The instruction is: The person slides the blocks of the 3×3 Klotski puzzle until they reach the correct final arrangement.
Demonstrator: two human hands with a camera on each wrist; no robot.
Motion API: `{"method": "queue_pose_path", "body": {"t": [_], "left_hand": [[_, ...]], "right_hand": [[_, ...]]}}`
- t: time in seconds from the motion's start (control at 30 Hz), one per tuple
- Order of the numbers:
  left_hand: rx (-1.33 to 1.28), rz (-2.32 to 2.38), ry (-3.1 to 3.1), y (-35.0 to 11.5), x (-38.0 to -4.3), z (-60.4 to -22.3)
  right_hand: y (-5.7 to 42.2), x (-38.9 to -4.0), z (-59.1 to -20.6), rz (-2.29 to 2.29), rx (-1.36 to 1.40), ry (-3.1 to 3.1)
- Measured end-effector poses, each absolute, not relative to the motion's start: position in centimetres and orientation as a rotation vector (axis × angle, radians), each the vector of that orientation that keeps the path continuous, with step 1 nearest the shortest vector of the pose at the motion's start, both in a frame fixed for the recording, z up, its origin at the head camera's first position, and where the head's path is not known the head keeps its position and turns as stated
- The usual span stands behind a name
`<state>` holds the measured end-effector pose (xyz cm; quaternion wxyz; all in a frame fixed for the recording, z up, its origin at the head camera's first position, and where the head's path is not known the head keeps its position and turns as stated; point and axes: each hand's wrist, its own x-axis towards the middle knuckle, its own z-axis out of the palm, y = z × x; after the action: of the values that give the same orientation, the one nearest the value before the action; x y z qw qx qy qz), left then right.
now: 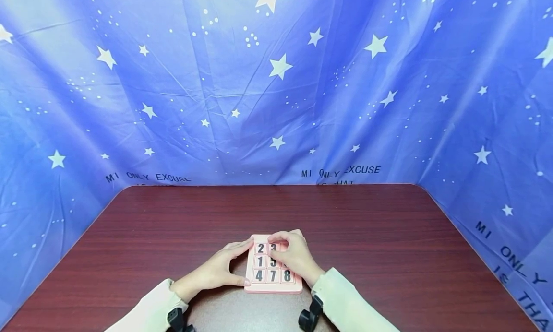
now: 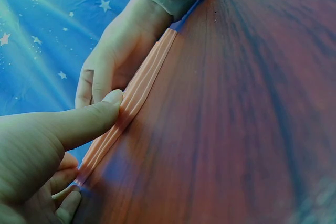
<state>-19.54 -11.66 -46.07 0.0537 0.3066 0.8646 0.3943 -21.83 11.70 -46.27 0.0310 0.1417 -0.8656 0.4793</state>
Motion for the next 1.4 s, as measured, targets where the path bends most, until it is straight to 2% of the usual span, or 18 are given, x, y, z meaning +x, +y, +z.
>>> {"method": "queue_pose_path", "body": {"t": [0.83,1.4], "left_hand": [[0.930,1.199,2.630,-11.7,-19.7,-46.2],[0.886,1.186,2.630,-11.7,-19.7,-46.4]], "right_hand": [[11.4,-21.8,-45.8,1.435,0.422,-2.672],[13.2,-21.4,-46.0,1.408,0.357,-2.679]]}}
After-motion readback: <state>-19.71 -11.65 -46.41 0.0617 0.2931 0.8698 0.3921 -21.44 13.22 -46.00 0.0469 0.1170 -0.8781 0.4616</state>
